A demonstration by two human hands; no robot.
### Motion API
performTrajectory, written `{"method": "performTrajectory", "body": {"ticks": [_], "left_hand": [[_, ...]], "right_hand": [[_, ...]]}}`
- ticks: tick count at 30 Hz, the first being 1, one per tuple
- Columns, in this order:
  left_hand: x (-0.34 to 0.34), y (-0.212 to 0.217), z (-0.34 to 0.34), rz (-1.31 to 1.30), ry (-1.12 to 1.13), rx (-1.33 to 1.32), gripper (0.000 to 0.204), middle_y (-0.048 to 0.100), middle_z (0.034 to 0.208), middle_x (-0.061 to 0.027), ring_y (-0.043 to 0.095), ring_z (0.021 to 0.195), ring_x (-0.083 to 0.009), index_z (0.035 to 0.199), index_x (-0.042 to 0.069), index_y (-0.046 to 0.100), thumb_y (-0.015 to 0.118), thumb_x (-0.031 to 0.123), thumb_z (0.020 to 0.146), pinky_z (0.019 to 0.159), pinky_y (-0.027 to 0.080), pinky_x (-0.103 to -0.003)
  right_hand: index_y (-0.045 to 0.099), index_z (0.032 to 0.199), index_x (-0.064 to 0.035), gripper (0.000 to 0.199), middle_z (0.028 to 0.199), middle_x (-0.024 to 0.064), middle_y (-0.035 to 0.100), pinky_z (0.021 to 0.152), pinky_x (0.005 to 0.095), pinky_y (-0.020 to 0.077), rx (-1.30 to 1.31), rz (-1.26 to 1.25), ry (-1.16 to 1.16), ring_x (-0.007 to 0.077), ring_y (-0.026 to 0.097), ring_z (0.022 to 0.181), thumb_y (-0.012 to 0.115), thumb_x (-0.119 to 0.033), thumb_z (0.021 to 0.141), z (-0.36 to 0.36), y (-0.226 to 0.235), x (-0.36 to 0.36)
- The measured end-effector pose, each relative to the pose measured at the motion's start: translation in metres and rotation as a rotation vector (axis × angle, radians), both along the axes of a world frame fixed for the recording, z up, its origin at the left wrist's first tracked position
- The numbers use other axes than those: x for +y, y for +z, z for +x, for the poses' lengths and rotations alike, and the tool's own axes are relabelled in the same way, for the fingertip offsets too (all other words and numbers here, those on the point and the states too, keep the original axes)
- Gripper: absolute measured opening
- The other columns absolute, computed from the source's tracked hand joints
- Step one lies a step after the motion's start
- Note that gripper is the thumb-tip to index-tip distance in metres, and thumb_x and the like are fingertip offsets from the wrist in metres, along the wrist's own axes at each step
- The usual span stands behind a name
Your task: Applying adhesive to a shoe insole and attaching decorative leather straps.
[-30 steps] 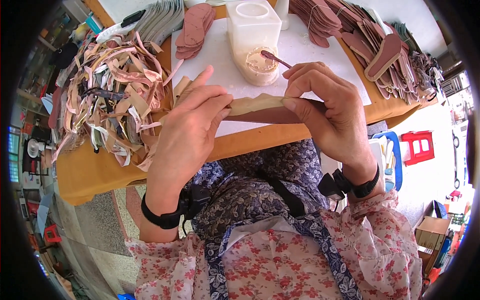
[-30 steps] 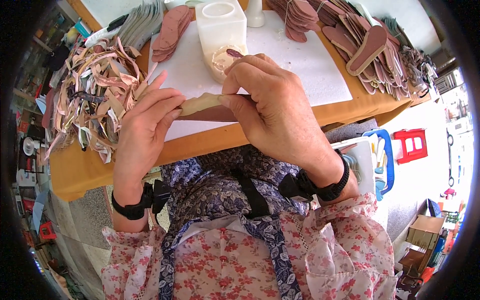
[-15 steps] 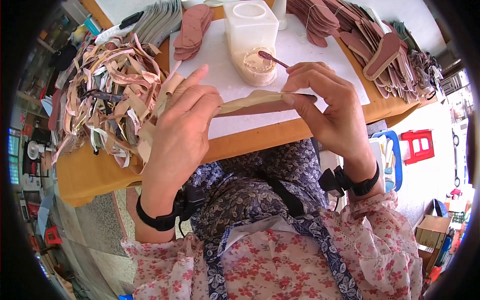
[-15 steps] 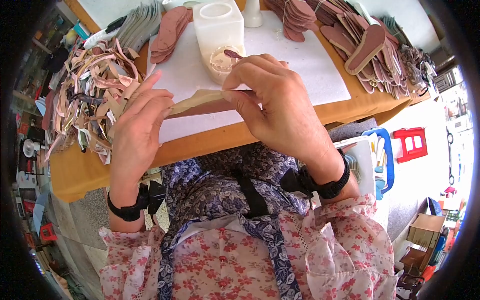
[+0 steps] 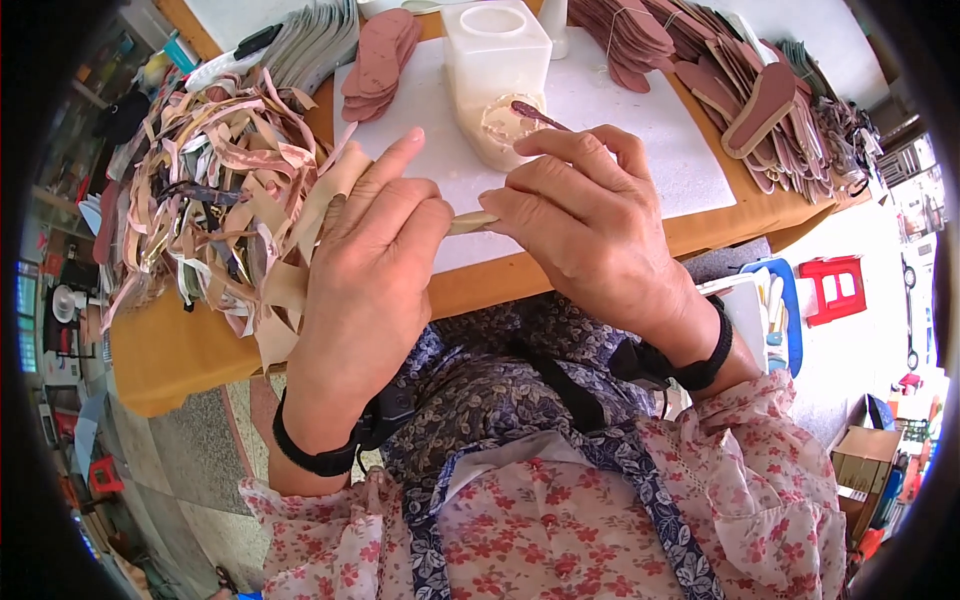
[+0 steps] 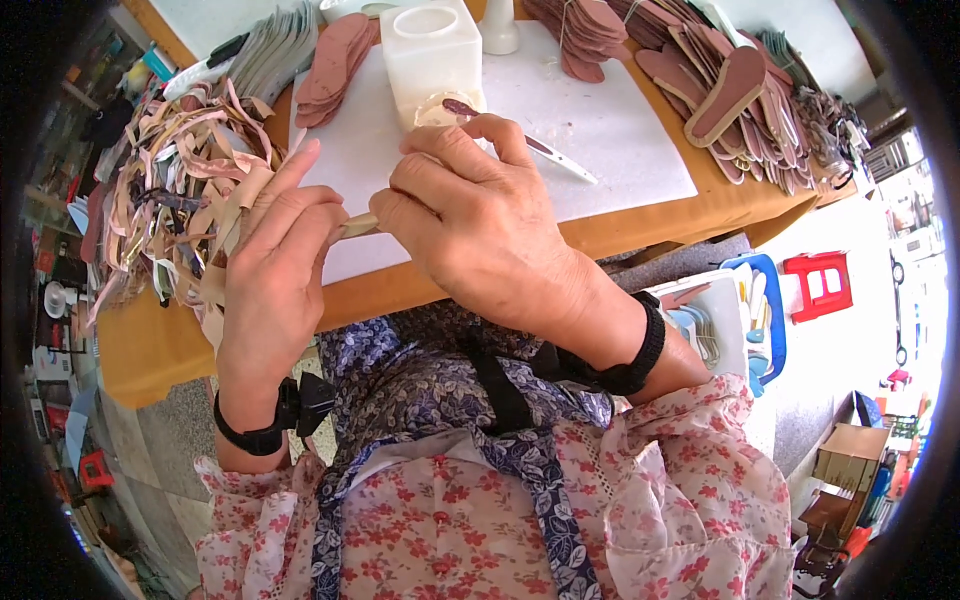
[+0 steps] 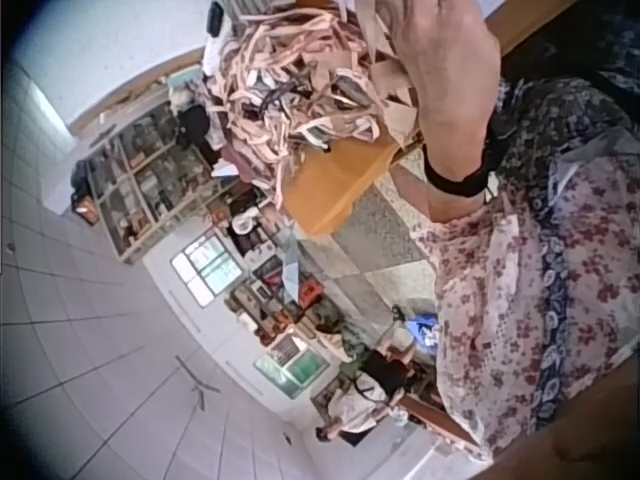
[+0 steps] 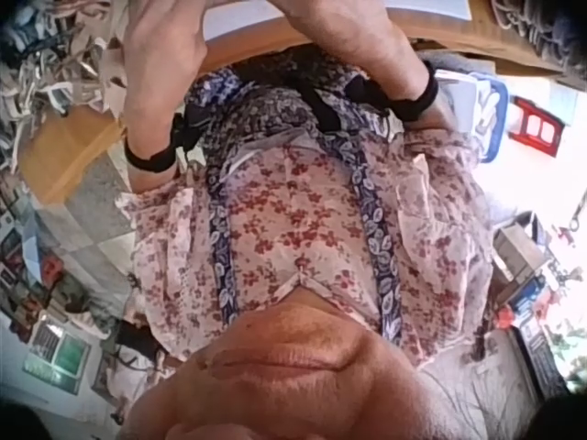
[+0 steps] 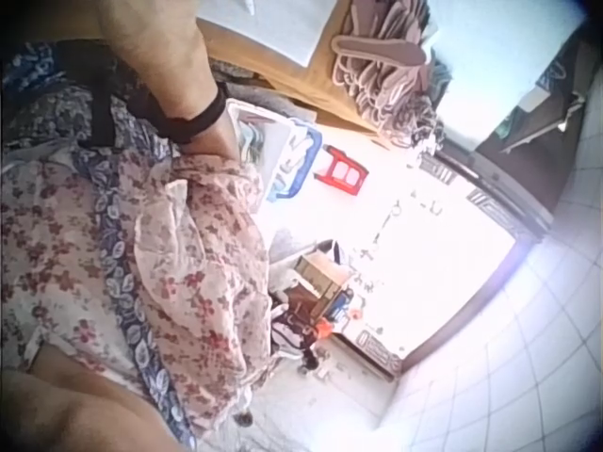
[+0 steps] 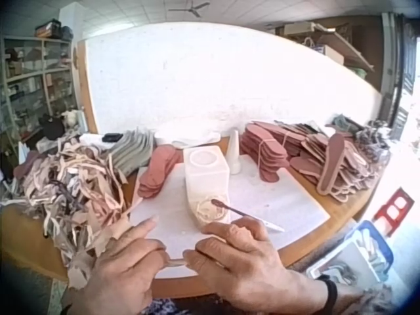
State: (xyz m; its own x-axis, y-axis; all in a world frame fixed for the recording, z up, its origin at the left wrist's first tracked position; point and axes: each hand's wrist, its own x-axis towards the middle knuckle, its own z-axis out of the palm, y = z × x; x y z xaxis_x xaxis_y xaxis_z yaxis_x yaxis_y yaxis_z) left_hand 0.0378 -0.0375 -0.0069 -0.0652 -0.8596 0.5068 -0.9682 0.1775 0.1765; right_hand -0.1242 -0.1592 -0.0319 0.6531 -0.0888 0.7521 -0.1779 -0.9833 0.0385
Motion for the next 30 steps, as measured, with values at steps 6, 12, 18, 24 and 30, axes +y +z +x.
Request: {"method": "performTrajectory", "body": {"ticks": [6, 12, 18, 24, 30], "left_hand": [[0.003, -0.006, 0.007, -0.045, 0.019, -0.017, 0.017, 0.061, 0.099, -0.0108, 0.055, 0.123, -0.0311, 0.088, -0.002, 0.062, 0.058, -0.01, 0.073, 0.102, 0.042, -0.045], [0.006, -0.008, 0.008, -0.048, 0.059, 0.02, 0.018, 0.062, 0.099, -0.0114, 0.054, 0.123, -0.0318, 0.089, -0.003, 0.063, 0.058, -0.011, 0.073, 0.101, 0.042, -0.046], [0.003, -0.005, 0.006, -0.044, 0.058, 0.007, 0.019, 0.062, 0.097, -0.0117, 0.055, 0.123, -0.0325, 0.089, -0.003, 0.063, 0.058, -0.011, 0.072, 0.103, 0.041, -0.047], [0.002, -0.005, 0.005, -0.032, 0.04, -0.013, 0.017, 0.062, 0.096, -0.0112, 0.055, 0.123, -0.0316, 0.088, -0.004, 0.063, 0.058, -0.01, 0.072, 0.107, 0.037, -0.052], [0.007, 0.001, 0.003, -0.086, 0.056, -0.118, 0.018, 0.064, 0.1, -0.0096, 0.056, 0.12, -0.0295, 0.09, -0.001, 0.067, 0.064, -0.006, 0.073, 0.108, 0.036, -0.053]], "right_hand": [[0.067, 0.084, -0.0104, 0.011, 0.084, -0.0004, 0.063, 0.087, 0.0373, 0.0414, 0.003, 0.101, -0.016, 0.0189, 0.063, 0.088, 0.069, -0.015, 0.074, -0.013, -0.002, -0.009], [0.068, 0.087, -0.0103, 0.015, 0.089, 0.0006, 0.065, 0.083, 0.0348, 0.0419, 0.057, 0.254, -0.008, 0.0222, 0.063, 0.088, 0.074, -0.012, 0.074, -0.022, 0.005, -0.013], [0.068, 0.095, -0.0092, 0.024, 0.095, 0.0016, 0.062, 0.082, 0.0348, 0.041, -0.078, 0.13, -0.014, 0.0203, 0.061, 0.089, 0.074, -0.016, 0.073, -0.018, 0.009, -0.005], [0.064, 0.085, -0.0099, 0.016, 0.079, -0.0005, 0.053, 0.077, 0.0348, 0.0391, -0.007, 0.058, -0.015, 0.017, 0.055, 0.08, 0.069, -0.017, 0.072, -0.009, -0.005, -0.003], [0.063, 0.081, -0.0102, 0.013, 0.075, 0.0003, 0.051, 0.069, 0.0339, 0.0377, 0.049, 0.118, 0.021, 0.019, 0.052, 0.073, 0.07, -0.01, 0.07, -0.013, 0.002, -0.004]]}}
